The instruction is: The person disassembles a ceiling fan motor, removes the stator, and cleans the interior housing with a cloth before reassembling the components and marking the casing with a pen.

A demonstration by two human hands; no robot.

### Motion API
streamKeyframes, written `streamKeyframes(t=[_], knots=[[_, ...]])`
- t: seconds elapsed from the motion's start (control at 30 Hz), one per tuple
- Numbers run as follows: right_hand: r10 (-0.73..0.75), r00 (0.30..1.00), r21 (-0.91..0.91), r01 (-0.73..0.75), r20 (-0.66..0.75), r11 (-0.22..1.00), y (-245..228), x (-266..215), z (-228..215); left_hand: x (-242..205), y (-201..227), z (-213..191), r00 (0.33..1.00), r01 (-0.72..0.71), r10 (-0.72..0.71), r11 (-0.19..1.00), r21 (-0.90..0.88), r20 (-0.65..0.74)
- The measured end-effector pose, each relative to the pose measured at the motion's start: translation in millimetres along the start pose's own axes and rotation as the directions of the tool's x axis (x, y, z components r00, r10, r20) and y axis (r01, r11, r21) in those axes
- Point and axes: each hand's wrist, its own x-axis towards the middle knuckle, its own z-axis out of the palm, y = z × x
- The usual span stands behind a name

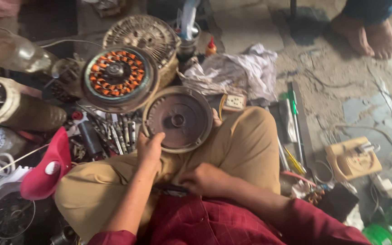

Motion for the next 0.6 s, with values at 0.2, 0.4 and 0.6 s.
streamKeyframes(t=[0.2, 0.4, 0.6], knots=[[-0.031, 0.98, -0.172, 0.065, 0.195, 0.983, 6.2, 54.8, 44.7, 18.9, -16.2, 2.5, 0.999, 0.034, -0.033, 0.996, -0.088, 0.007], [-0.077, 0.989, 0.038, 0.082, -0.126, 0.996, 2.3, 33.5, 18.6, 31.4, -3.8, 9.3, 0.996, 0.052, -0.042, 0.99, -0.128, 0.08], [0.582, 0.61, 0.697, -0.068, -0.537, 0.714, 27.9, 1.0, -72.2, 61.1, -9.6, 63.1, 0.993, -0.015, 0.021, 0.999, -0.052, 0.116]])
